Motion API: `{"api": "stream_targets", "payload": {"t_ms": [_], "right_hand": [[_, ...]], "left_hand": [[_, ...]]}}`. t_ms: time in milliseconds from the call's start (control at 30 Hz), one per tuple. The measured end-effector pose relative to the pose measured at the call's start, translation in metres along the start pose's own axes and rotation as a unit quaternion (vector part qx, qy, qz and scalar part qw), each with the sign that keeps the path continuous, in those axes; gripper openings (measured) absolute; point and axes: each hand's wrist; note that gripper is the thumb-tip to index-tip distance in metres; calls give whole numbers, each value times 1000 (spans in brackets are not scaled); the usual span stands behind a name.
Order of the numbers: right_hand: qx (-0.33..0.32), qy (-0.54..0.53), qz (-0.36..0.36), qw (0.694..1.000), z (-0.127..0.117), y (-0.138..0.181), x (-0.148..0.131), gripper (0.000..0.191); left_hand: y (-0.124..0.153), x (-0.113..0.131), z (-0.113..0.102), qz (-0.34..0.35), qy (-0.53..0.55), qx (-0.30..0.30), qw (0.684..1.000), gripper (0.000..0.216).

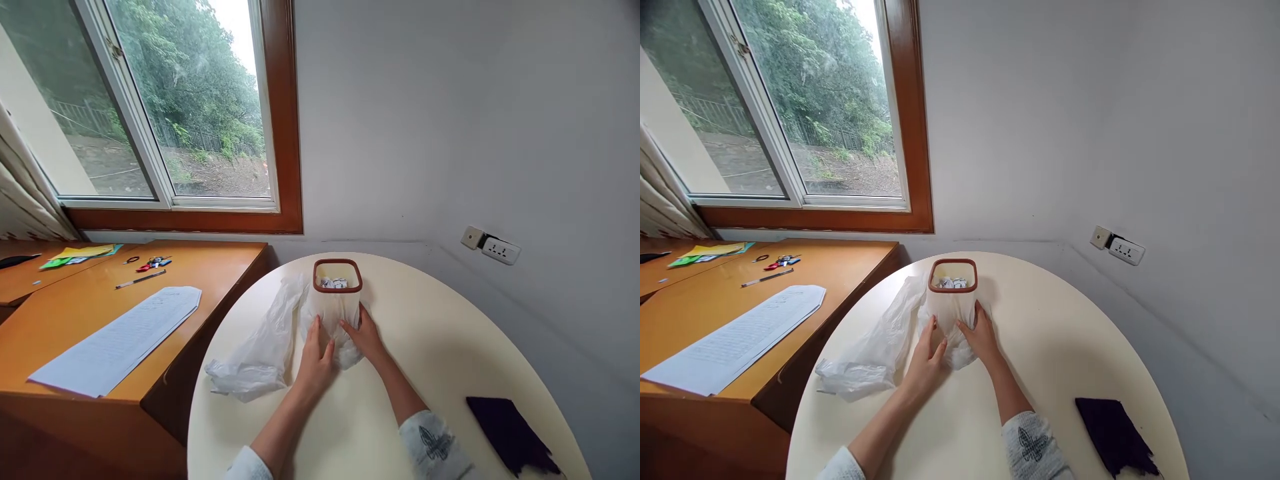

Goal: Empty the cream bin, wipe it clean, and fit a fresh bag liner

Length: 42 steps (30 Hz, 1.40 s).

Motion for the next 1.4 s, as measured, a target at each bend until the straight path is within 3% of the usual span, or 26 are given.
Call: {"api": "stream_targets", "payload": {"t_ms": [133, 233, 400, 533, 700, 800, 900, 1033, 1233, 1400], "right_hand": [[68, -2, -10, 998, -10, 9, -7, 69], [100, 46, -35, 993, -22, 25, -12, 60], [50, 187, -109, 975, -58, 72, -13, 49], [15, 297, -149, 943, -110, 112, 0, 50], [32, 413, -41, 909, -184, 150, 45, 60], [-44, 436, 40, 898, -208, 164, 69, 66], [-107, 438, 84, 889, -213, 171, 79, 66], [-106, 439, 83, 888, -210, 171, 81, 65], [-124, 468, 59, 873, -210, 175, 76, 66], [-178, 477, -11, 861, -204, 194, 52, 67]], "left_hand": [[2, 6, -1, 41, -27, 22, 999, 53], [5, 9, -3, 65, -37, 37, 997, 49], [10, 12, -5, 97, -52, 44, 993, 45], [14, 16, -3, 111, -46, 45, 992, 43], [16, 21, 4, 116, -31, 36, 992, 41], [17, 22, 7, 125, -33, 22, 991, 41], [18, 24, 8, 122, -34, 9, 992, 40], [19, 24, 8, 115, -33, 13, 993, 39], [17, 26, 4, 116, -23, 31, 992, 38], [13, 32, -4, 115, 24, 70, 991, 36]]}}
Point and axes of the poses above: each hand's wrist, its own y-axis away from the middle knuckle, its own z-axis out of the palm, x = y × z, and after that the axes turned 15 degrees about y, right-handed
